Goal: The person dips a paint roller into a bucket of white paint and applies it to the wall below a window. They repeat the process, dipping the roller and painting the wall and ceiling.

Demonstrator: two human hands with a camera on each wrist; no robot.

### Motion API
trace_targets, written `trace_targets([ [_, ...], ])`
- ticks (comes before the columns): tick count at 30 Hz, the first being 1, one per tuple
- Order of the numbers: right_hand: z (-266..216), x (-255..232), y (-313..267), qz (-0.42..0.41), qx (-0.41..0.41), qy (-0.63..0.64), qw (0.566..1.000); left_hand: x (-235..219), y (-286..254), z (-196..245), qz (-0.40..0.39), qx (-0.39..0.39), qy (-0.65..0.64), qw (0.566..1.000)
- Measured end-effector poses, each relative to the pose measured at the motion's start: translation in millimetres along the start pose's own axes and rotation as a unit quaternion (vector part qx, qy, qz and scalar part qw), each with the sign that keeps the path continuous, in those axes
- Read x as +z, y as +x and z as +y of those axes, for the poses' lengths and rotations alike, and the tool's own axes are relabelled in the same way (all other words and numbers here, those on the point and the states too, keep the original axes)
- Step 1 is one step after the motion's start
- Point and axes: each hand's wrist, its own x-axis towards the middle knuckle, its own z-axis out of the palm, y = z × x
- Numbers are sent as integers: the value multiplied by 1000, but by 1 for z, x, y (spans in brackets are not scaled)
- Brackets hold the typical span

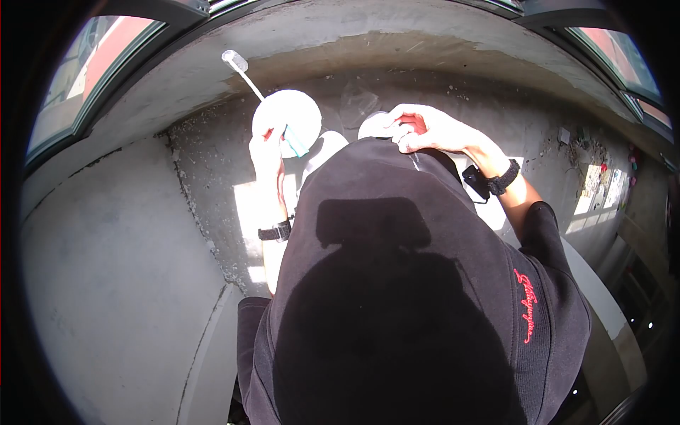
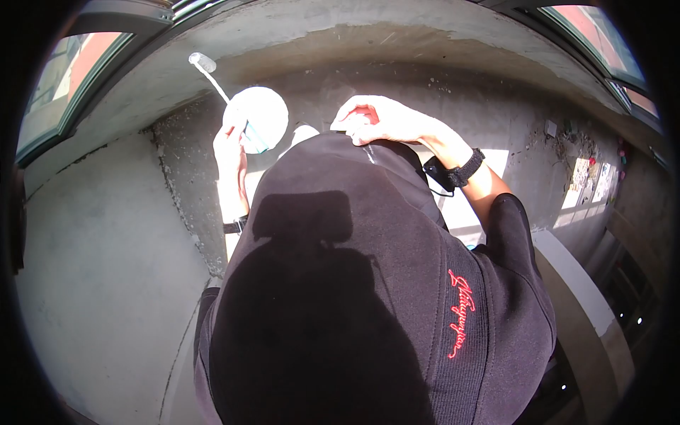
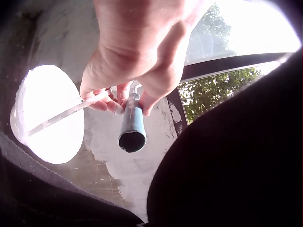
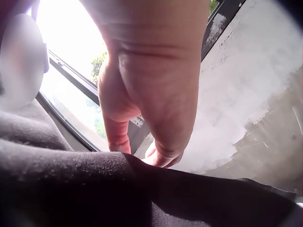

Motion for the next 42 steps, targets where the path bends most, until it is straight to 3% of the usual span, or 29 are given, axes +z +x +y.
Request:
trace_targets([
  [3, -7, -2, -1, 3, -7, -34, 999, -4, -1, 0, -3, -7, -2, 1000],
  [13, -16, 4, -4, 44, 17, 56, 997, -8, 0, -2, -6, -18, 0, 1000],
  [42, -11, 6, -1, 43, 15, 45, 998, -7, 3, -5, 2, -3, -9, 1000],
])
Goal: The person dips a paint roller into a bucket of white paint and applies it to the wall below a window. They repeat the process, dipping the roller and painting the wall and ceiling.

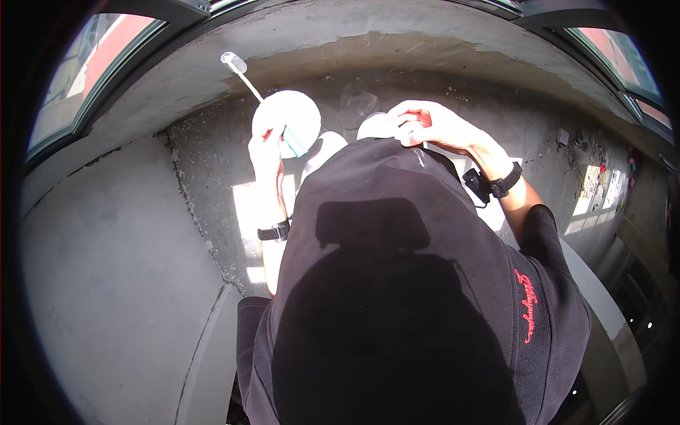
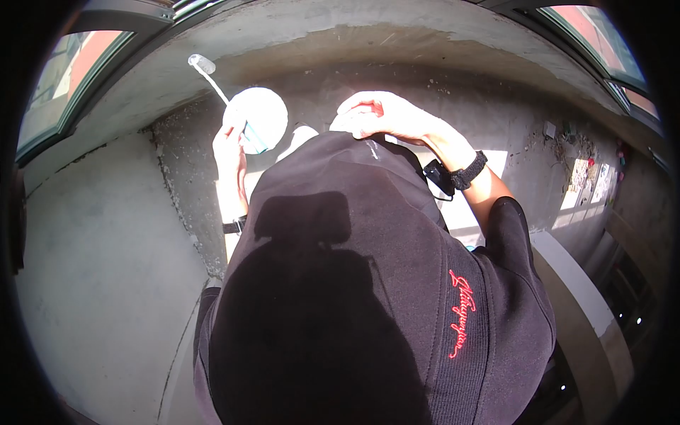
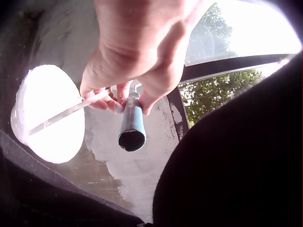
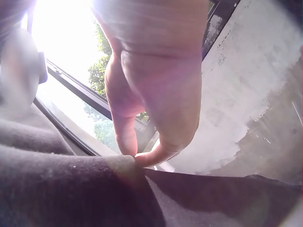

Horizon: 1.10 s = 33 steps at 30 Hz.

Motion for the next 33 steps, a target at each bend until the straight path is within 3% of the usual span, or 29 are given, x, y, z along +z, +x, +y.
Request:
trace_targets([
  [29, 1, -7, -2, 22, 17, 44, 999, -4, 5, 0, -2, -15, 6, 1000],
  [33, -9, -21, -10, 34, -8, -81, 996, -12, 6, -6, 10, -20, 4, 1000],
])
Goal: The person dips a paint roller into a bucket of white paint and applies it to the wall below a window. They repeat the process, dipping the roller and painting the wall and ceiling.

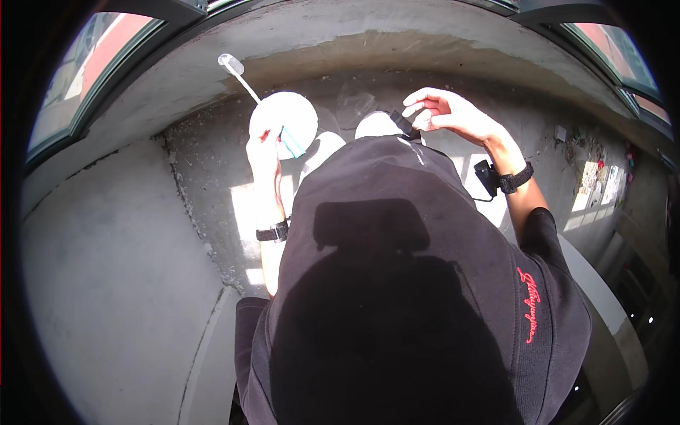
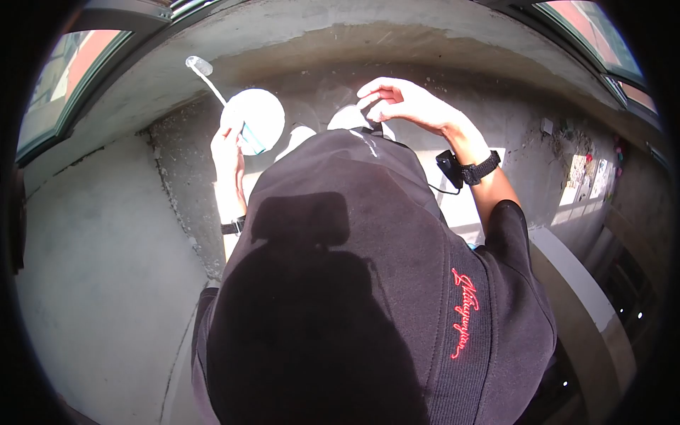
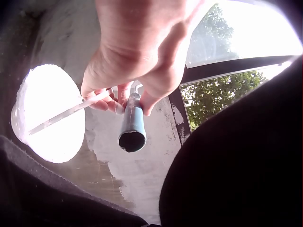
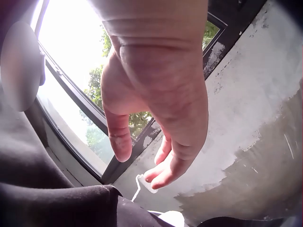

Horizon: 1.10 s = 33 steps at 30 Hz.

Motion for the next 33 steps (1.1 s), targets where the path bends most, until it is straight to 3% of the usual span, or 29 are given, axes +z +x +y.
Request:
trace_targets([
  [2, -7, 2, 0, -48, 32, -14, 998, -3, 3, 4, 0, -10, 14, 1000],
  [11, 1, 8, -6, -71, 25, -12, 997, 9, 14, 3, -2, -4, -2, 1000],
  [16, -1, 3, -7, 3, 1, 6, 1000, 6, 11, -7, -13, -8, -20, 1000],
  [22, -3, 3, -9, 45, 28, 47, 998, 0, 13, -8, -16, -6, -31, 999],
  [28, -3, 4, -8, 28, 31, 62, 997, 5, 11, -3, -8, 6, -39, 999],
  [33, -6, 7, -9, -61, 19, 43, 997, 4, 12, -3, 8, 7, -28, 1000],
])
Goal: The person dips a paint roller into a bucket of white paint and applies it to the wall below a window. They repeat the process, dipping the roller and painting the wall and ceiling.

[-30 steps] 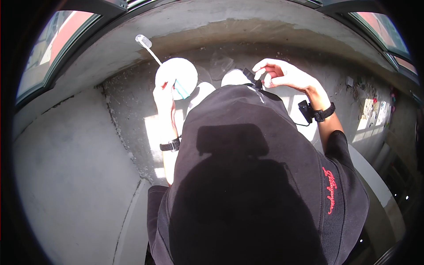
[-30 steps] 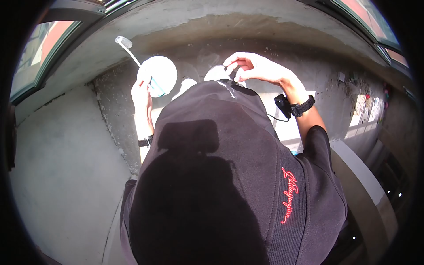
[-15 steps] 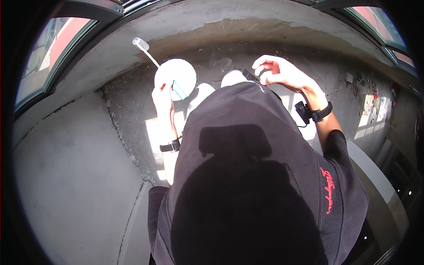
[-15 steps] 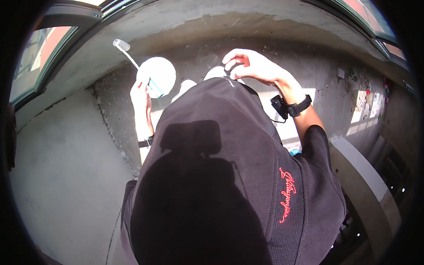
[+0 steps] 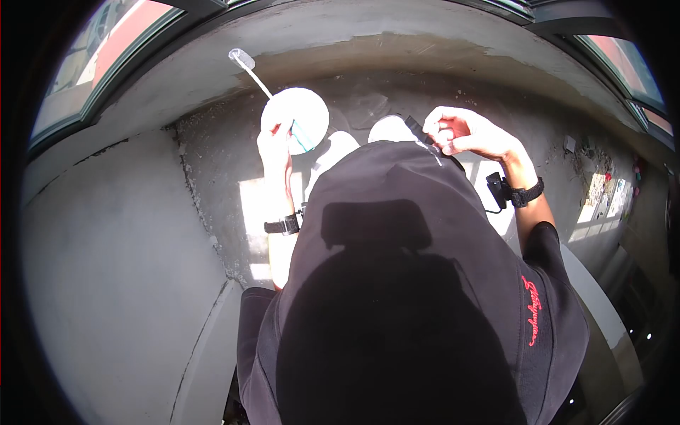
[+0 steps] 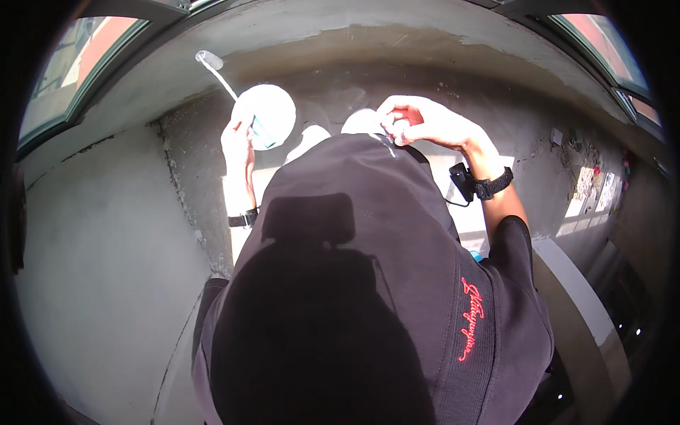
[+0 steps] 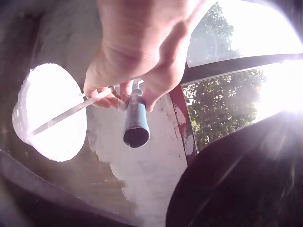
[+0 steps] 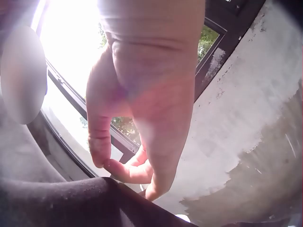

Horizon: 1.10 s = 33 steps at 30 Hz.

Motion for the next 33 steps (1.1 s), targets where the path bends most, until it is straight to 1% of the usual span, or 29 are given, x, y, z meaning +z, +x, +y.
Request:
trace_targets([
  [2, -3, 3, 4, -16, 2, -7, 1000, 1, -4, 4, 6, 5, -6, 1000],
  [4, -6, 6, 7, 27, -11, -47, 998, 2, -9, 7, 8, 15, -14, 1000],
  [5, -8, 9, 9, 19, -11, -48, 999, 4, -15, 9, 16, 18, -13, 1000],
  [7, -17, 16, 18, 49, -21, -97, 994, 14, -23, 11, 23, 19, -27, 999],
  [8, -17, 16, 33, 54, -42, -112, 991, 18, -17, 6, 24, 12, -31, 999],
  [9, -15, 21, 54, 47, -42, -116, 991, 16, -10, 2, 31, 16, -34, 999],
  [10, -14, 27, 74, 44, -59, -148, 986, 17, -5, 0, 26, 31, -31, 999],
  [11, -8, 39, 94, 38, -78, -172, 981, 8, -6, 0, 24, 46, -21, 998],
  [12, -5, 49, 112, 36, -79, -214, 973, 5, -7, 9, 1, -1, -13, 1000],
  [14, 2, 66, 149, 44, -86, -277, 956, 3, -4, 9, 2, 11, -21, 1000],
  [15, 1, 75, 158, 40, -73, -278, 957, 2, -3, 7, -5, 15, -29, 999],
  [17, 14, 79, 182, 4, -64, -269, 961, 0, -1, 2, -14, 20, -35, 999],
  [18, 14, 78, 187, -36, -47, -266, 962, 5, -3, 5, -20, 31, -35, 999],
  [19, 18, 78, 195, -40, -49, -271, 961, 6, -4, 9, -26, 45, -35, 998],
  [20, 22, 80, 201, -47, -58, -296, 952, 8, -7, 10, -11, 23, -48, 999],
  [21, 22, 80, 205, -53, -65, -321, 943, 12, -6, 8, -8, 26, -53, 998],
  [23, 24, 82, 210, -62, -55, -324, 943, 14, -7, 2, 12, 98, -93, 991],
  [24, 29, 79, 216, -70, -48, -321, 943, 10, -4, -4, 14, 99, -95, 990],
  [26, 29, 83, 218, -80, -40, -317, 944, 3, 3, -17, 23, 101, -41, 994],
  [28, 18, 90, 211, -82, 12, -288, 954, 3, 2, -19, 20, 95, -42, 994],
  [29, 17, 91, 209, -82, 13, -289, 954, 3, 1, -19, 16, 90, -40, 995],
  [31, 16, 92, 208, -63, 26, -209, 976, 4, -1, -16, 9, 80, -36, 996],
  [33, 18, 89, 210, -72, 19, -193, 978, 5, -3, -13, 1, 72, -33, 997],
])
